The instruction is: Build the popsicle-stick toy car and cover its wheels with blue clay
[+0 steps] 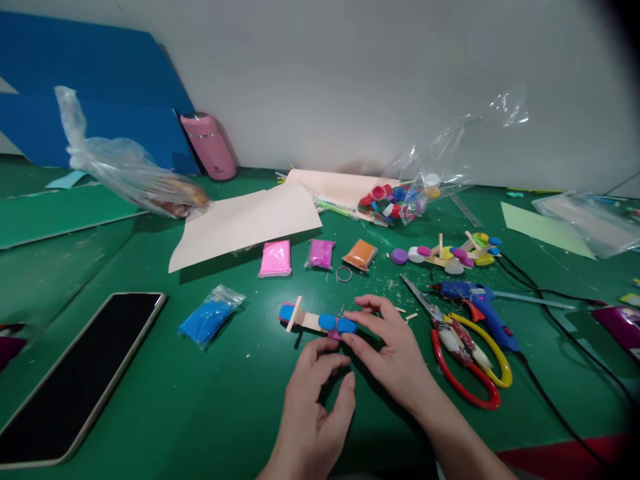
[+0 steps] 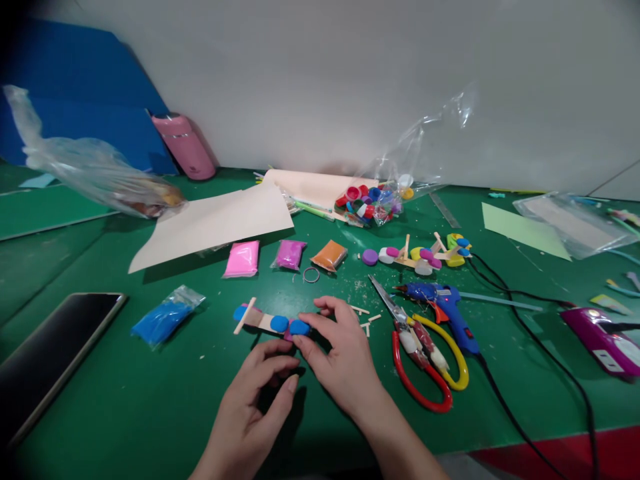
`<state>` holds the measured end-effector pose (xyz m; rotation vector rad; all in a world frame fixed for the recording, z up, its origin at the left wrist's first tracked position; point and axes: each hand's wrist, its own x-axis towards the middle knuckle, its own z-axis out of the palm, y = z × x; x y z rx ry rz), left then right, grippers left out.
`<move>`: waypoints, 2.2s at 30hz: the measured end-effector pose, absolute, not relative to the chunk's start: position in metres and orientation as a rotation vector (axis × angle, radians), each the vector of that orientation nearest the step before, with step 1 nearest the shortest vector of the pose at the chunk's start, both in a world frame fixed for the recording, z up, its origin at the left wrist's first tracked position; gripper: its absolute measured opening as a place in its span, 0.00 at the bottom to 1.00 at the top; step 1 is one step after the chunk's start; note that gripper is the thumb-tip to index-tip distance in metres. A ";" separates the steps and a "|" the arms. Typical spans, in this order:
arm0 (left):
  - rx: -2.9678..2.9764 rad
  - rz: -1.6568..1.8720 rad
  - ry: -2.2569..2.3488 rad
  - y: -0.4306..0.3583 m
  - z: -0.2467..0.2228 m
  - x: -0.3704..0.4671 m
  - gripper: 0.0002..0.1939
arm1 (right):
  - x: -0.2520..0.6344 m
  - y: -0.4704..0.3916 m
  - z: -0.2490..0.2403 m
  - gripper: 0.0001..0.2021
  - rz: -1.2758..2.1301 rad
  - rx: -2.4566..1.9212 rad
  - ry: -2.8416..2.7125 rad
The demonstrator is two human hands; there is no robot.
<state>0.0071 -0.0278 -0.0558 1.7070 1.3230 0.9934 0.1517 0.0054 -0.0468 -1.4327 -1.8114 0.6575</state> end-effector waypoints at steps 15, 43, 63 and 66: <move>1.716 0.976 1.344 -0.027 -0.053 0.007 0.07 | 0.153 0.006 -0.048 0.12 0.633 -1.429 -1.815; 1.918 1.002 1.410 -0.026 -0.051 0.008 0.09 | 0.157 0.014 -0.031 0.11 0.711 -1.449 -1.981; 2.613 0.537 1.493 -0.013 -0.045 0.013 0.24 | 0.160 0.013 -0.045 0.15 0.722 -1.339 -1.947; 2.627 0.547 1.505 -0.013 -0.045 0.013 0.24 | 0.160 0.013 -0.044 0.15 0.721 -1.336 -1.944</move>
